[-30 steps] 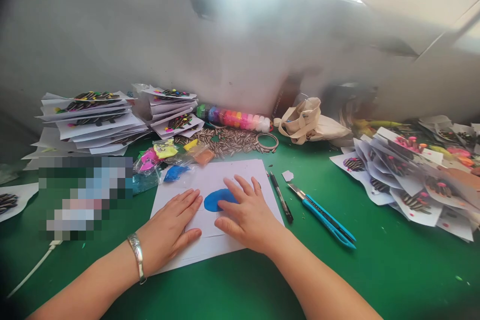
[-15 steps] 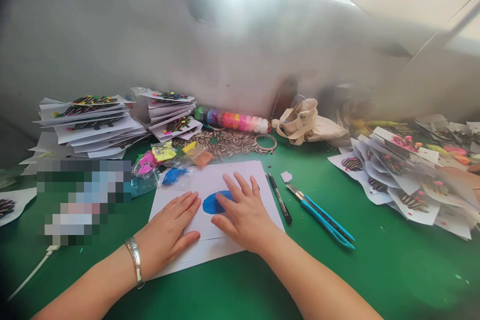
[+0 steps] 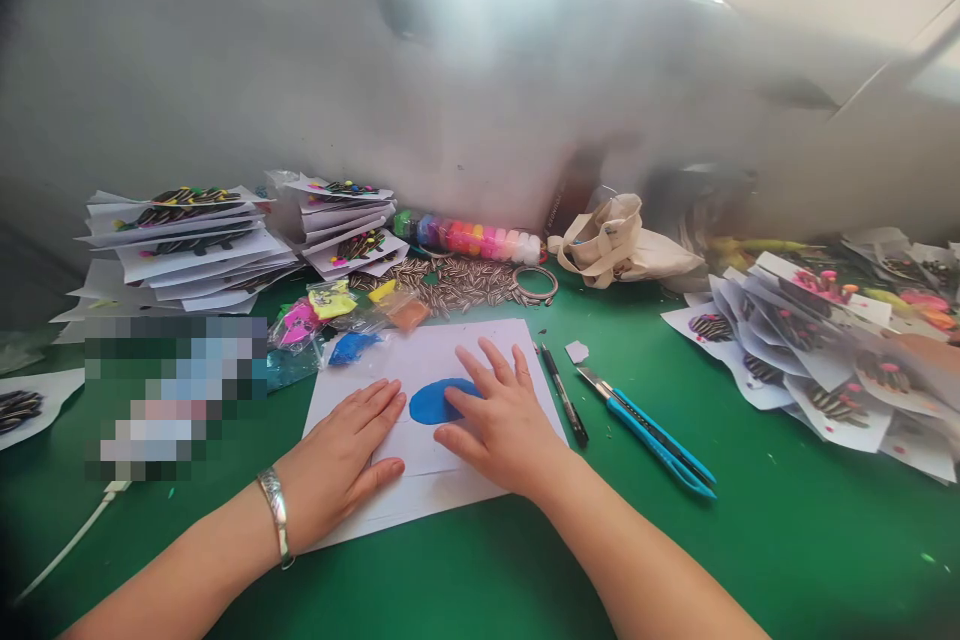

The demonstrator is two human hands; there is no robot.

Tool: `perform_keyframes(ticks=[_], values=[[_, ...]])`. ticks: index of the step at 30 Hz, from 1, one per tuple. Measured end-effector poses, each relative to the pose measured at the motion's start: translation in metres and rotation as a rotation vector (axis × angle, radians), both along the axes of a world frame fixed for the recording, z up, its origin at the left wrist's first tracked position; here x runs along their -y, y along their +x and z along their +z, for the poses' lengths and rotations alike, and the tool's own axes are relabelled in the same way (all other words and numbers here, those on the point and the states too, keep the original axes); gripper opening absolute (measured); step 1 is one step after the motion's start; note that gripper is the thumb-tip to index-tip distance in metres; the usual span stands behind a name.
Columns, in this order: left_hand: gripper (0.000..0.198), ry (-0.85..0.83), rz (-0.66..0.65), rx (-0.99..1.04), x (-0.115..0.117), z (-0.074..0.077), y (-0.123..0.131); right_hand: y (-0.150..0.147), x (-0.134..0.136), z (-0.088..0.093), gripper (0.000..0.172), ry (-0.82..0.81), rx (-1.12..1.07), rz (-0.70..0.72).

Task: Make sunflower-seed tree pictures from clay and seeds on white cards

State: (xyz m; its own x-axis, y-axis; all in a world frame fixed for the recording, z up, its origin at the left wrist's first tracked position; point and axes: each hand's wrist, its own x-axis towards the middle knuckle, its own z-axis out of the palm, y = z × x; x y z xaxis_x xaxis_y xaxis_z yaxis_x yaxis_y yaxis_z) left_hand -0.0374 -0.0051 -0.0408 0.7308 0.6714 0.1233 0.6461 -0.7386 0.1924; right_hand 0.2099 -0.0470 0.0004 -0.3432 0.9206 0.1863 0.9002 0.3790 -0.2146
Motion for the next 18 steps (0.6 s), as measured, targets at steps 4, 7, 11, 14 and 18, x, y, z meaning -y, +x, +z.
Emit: perform_keyframes(ticks=[4, 7, 11, 14, 18], values=[[0.059, -0.008, -0.002, 0.009, 0.0004, 0.0006, 0.0003, 0.0076, 0.002, -0.0006, 0.044, -0.039, -0.003, -0.026], [0.059, -0.011, 0.002, 0.015, 0.0008, 0.0009, 0.0002, 0.0085, 0.0014, -0.0001, 0.04, -0.033, -0.014, 0.003], [0.06, -0.003, 0.003, 0.011, 0.0013, 0.0008, -0.0002, 0.0067, 0.0001, 0.0022, 0.033, 0.038, -0.021, 0.033], [0.06, 0.0, 0.004, 0.004, 0.0015, 0.0002, -0.0006, 0.0066, 0.0003, 0.0028, 0.029, 0.021, -0.015, 0.072], [0.06, -0.004, 0.011, 0.008, 0.0016, -0.0006, -0.0007, 0.0078, 0.0004, 0.0025, 0.029, 0.047, -0.031, 0.052]])
